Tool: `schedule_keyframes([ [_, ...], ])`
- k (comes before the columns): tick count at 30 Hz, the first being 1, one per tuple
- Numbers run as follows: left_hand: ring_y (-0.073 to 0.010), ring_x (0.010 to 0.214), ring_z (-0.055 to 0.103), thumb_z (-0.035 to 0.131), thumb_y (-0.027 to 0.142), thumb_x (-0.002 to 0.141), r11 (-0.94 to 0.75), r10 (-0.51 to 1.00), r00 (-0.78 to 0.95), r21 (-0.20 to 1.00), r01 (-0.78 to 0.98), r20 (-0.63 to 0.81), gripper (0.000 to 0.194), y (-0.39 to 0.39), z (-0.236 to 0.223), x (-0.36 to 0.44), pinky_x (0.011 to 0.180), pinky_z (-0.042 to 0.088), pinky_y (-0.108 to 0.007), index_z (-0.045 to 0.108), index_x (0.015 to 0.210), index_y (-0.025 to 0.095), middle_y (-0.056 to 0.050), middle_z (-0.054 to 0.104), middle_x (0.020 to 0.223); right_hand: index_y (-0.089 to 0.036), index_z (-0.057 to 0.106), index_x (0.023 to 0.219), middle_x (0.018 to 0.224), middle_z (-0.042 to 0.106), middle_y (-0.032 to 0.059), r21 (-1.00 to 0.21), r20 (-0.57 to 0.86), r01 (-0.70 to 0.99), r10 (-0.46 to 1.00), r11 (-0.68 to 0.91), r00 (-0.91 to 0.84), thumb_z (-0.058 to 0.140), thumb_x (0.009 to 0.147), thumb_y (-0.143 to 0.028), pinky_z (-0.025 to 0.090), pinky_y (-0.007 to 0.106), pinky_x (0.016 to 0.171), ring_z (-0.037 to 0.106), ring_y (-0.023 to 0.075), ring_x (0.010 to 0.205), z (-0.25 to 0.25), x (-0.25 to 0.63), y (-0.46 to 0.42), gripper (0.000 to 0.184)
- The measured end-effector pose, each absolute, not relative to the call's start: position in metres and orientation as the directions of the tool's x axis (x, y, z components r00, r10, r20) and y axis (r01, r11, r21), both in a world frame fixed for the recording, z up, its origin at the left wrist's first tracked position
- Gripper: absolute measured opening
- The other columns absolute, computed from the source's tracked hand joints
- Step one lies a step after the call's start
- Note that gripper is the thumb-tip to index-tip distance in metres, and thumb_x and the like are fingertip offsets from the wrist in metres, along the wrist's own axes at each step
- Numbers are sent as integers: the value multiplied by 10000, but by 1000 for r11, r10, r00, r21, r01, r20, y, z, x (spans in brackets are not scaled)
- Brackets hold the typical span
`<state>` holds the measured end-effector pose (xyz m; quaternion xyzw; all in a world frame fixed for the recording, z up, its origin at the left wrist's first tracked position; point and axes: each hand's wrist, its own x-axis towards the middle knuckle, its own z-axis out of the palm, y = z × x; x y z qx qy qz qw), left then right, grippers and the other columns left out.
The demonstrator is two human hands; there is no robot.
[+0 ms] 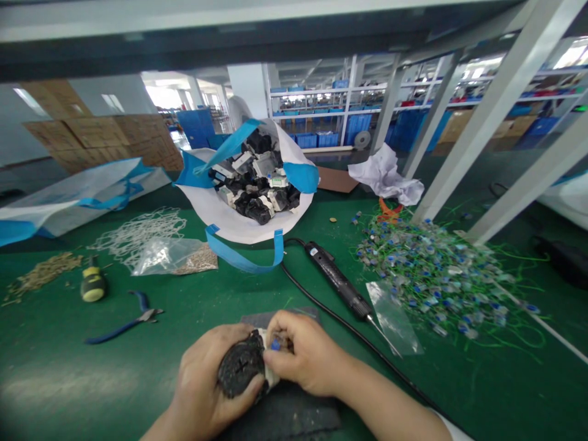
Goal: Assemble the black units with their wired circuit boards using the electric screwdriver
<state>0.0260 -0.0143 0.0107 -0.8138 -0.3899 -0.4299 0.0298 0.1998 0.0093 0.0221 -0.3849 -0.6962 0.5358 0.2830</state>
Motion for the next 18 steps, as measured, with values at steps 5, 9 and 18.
schedule_keyframes([
  [5, -184, 705, 607, 547, 407, 713, -694, 616, 330, 295, 656, 715, 305, -13, 12, 25, 632, 506, -296, 529, 887, 157, -71, 634, 780, -169, 423, 723, 505, 430, -54, -989, -131, 136, 804, -63, -581, 483, 629, -248, 275, 182, 401, 387, 89, 425, 21, 198, 12, 136],
  [9, -180, 719, 608, 544, 419, 725, -680, 632, 313, 315, 662, 709, 318, -13, 12, 25, 638, 508, -287, 527, 898, 154, -72, 634, 790, -169, 445, 715, 572, 430, -44, -953, -15, 270, 872, 135, -489, 501, 681, -241, 286, 197, 465, 390, 93, 503, 29, 196, 6, 98],
  [18, -181, 719, 613, 541, 459, 728, -680, 614, 311, 287, 675, 725, 349, -15, 13, 28, 651, 506, -295, 533, 901, 156, -65, 642, 786, -183, 429, 815, 679, 480, -10, -819, 194, 438, 897, 371, -397, 345, 843, -252, 315, 241, 559, 458, 132, 614, 24, 188, -10, 112],
])
